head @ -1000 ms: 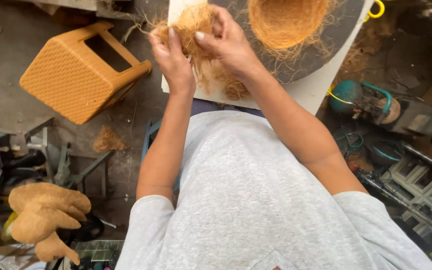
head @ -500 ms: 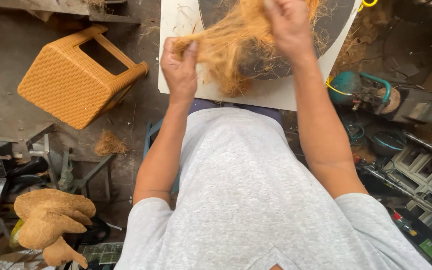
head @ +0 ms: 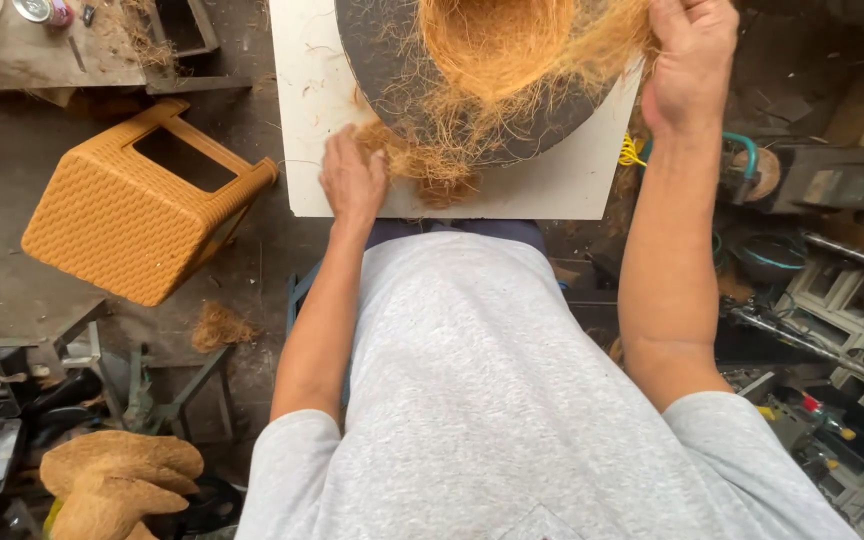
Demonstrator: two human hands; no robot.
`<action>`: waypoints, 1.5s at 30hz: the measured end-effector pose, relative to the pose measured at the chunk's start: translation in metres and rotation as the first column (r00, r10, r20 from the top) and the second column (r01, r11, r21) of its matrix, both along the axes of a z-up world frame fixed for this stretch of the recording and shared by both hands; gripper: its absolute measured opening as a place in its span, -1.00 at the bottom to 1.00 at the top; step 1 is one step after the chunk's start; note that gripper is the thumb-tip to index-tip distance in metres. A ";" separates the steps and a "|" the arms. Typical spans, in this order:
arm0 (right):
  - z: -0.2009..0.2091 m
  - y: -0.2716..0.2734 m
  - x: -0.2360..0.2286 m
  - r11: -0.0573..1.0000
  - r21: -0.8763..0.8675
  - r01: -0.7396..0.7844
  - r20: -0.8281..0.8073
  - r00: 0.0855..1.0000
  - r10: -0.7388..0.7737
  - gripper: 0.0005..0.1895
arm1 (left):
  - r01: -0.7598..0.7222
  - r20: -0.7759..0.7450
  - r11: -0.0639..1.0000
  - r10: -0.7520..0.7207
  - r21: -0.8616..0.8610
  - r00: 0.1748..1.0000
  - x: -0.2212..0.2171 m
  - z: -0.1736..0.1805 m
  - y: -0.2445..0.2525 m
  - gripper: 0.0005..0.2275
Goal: Shaping coconut fibers into a hat mold by hand and applying a spray sealant.
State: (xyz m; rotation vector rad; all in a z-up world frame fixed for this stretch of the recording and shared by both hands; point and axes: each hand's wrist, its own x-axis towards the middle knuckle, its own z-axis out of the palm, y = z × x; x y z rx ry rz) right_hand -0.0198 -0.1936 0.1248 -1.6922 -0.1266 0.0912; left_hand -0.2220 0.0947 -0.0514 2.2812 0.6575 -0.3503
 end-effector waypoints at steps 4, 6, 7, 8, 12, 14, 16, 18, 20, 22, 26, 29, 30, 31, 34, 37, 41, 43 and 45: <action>0.001 0.018 -0.022 0.993 0.043 -0.114 -0.105 0.987 0.118 -0.77 | -0.213 0.361 0.975 0.175 0.066 0.916 0.014 0.070 -0.005 -0.57; -0.024 0.020 -0.032 0.989 0.138 -0.052 -0.281 0.955 0.089 -0.91 | 0.139 0.557 0.987 -0.073 -0.077 0.827 0.032 0.119 -0.022 -0.42; -0.015 0.029 -0.038 0.986 0.154 -0.067 -0.290 0.951 0.110 -0.91 | 0.121 0.547 0.991 -0.067 -0.062 0.835 0.041 0.135 -0.035 -0.42; -0.006 0.039 -0.041 0.967 0.212 -0.139 -0.317 0.927 0.202 -0.82 | 0.251 0.626 0.951 -0.086 -0.180 0.775 0.054 0.148 -0.047 -0.52; 0.012 0.031 -0.027 0.945 0.312 -0.095 -0.254 0.950 0.179 -0.69 | 0.358 0.655 0.905 -0.127 -0.231 0.745 0.026 0.110 -0.078 -0.86; 0.000 -0.013 -0.002 0.964 0.261 0.060 -0.175 0.984 -0.014 -0.80 | 0.283 0.549 0.939 -0.134 -0.196 0.825 -0.010 0.085 -0.076 -0.75; 0.002 -0.052 0.016 0.951 0.213 0.225 -0.083 0.974 -0.211 -0.85 | 0.218 0.435 0.963 -0.129 -0.161 0.891 -0.037 0.068 -0.070 -0.63; 0.011 -0.078 0.029 0.855 0.514 0.070 -0.220 0.974 0.053 -0.89 | 0.071 0.358 0.996 -0.051 -0.044 0.932 -0.059 0.059 -0.053 -0.76; 0.007 -0.110 0.027 0.869 0.482 0.113 -0.271 0.962 0.025 -0.89 | 0.035 0.378 0.999 -0.020 -0.034 0.926 -0.055 0.064 -0.049 -0.78; 0.005 -0.120 0.025 0.882 0.446 0.153 -0.317 0.948 -0.004 -0.82 | -0.002 0.400 1.000 0.012 -0.025 0.916 -0.044 0.060 -0.051 -0.61; 0.007 -0.090 0.010 0.870 0.456 0.189 -0.341 0.940 -0.026 -0.84 | 0.117 0.350 0.993 -0.110 0.001 0.930 -0.023 0.019 -0.077 -0.38; 0.021 -0.058 -0.001 0.901 0.416 0.122 -0.346 0.938 0.033 -0.69 | -0.011 0.398 1.000 0.005 0.014 0.917 -0.019 -0.008 -0.083 -0.64; 0.032 -0.050 -0.006 0.932 0.355 0.071 -0.338 0.940 0.057 -0.73 | -0.121 0.468 0.993 0.100 0.015 0.878 -0.021 -0.012 -0.089 -0.86; 0.033 -0.056 -0.010 0.936 0.344 0.078 -0.340 0.939 0.047 -0.73 | -0.115 0.465 0.993 0.100 0.004 0.880 -0.031 -0.007 -0.092 -0.86; 0.022 -0.064 -0.013 0.954 0.298 0.038 -0.310 0.949 0.059 -0.76 | -0.032 0.451 0.999 0.036 -0.017 0.892 -0.043 -0.010 -0.079 -0.94; 0.014 -0.079 -0.014 0.931 0.355 0.087 -0.307 0.951 0.028 -0.68 | 0.159 0.189 0.987 -0.149 -0.035 0.971 -0.058 -0.038 -0.080 -0.79; 0.011 -0.090 -0.005 0.919 0.355 0.173 -0.309 0.949 -0.060 -0.60 | 0.525 -0.136 0.847 -0.531 -0.083 0.836 -0.028 -0.056 -0.100 -0.92; 0.021 -0.087 -0.006 0.910 0.306 0.280 -0.365 0.917 -0.160 -0.46 | 0.575 -0.285 0.787 -0.617 -0.224 0.734 -0.017 -0.040 -0.116 -0.84; 0.029 -0.068 -0.004 0.936 0.348 0.055 -0.216 0.976 0.023 -0.56 | 0.636 -0.333 0.716 -0.697 -0.287 0.635 -0.008 -0.042 -0.114 -0.73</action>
